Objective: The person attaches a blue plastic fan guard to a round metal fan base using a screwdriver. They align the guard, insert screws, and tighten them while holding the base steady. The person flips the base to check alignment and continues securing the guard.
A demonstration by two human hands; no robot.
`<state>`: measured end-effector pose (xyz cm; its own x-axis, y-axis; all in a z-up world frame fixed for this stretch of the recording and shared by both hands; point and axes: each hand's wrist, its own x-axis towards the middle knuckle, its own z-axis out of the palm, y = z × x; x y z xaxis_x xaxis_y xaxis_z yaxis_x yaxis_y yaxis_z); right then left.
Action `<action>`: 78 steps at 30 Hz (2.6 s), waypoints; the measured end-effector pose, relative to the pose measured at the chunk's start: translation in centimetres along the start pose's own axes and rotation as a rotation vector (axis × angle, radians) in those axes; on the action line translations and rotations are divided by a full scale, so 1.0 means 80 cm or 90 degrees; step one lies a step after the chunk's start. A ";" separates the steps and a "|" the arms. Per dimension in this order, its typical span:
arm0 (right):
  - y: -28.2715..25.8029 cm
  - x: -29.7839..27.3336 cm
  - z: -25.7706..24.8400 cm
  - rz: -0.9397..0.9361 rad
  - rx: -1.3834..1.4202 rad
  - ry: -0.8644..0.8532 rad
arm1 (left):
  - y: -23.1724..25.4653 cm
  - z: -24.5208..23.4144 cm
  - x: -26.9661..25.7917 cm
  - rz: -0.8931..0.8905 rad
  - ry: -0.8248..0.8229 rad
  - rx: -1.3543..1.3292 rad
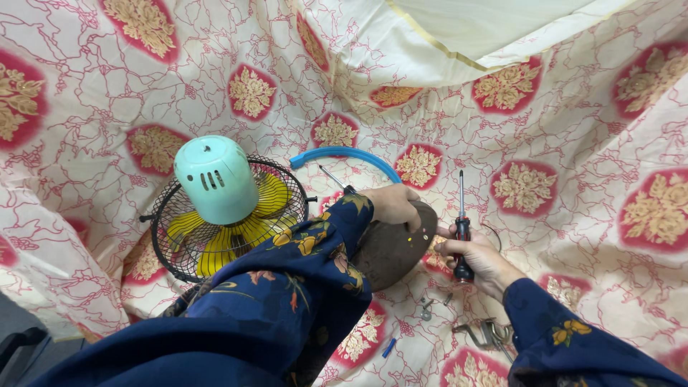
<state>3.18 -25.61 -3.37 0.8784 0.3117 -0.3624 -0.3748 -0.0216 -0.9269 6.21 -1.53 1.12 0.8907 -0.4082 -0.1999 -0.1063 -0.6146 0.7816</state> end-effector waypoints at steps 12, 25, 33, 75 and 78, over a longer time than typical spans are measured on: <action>-0.018 0.023 0.000 0.005 -0.073 -0.085 | 0.009 -0.008 0.022 -0.150 -0.107 -0.054; -0.006 0.031 0.015 -0.010 -0.126 0.106 | 0.001 -0.008 0.030 -0.152 -0.088 -0.052; -0.001 0.022 0.028 -0.042 -0.078 0.166 | -0.005 -0.007 0.032 -0.165 -0.093 -0.061; 0.061 -0.087 -0.076 0.070 -0.053 0.314 | -0.040 0.079 -0.012 -0.025 0.261 -0.571; 0.045 -0.076 -0.043 0.067 0.054 0.236 | -0.080 0.103 -0.013 -0.068 0.260 -0.722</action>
<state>-2.46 -30.84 -4.86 0.8755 -0.0531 -0.4802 -0.4780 0.0488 -0.8770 2.30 -2.72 -8.51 0.9668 -0.0223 -0.2545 0.2425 0.3931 0.8869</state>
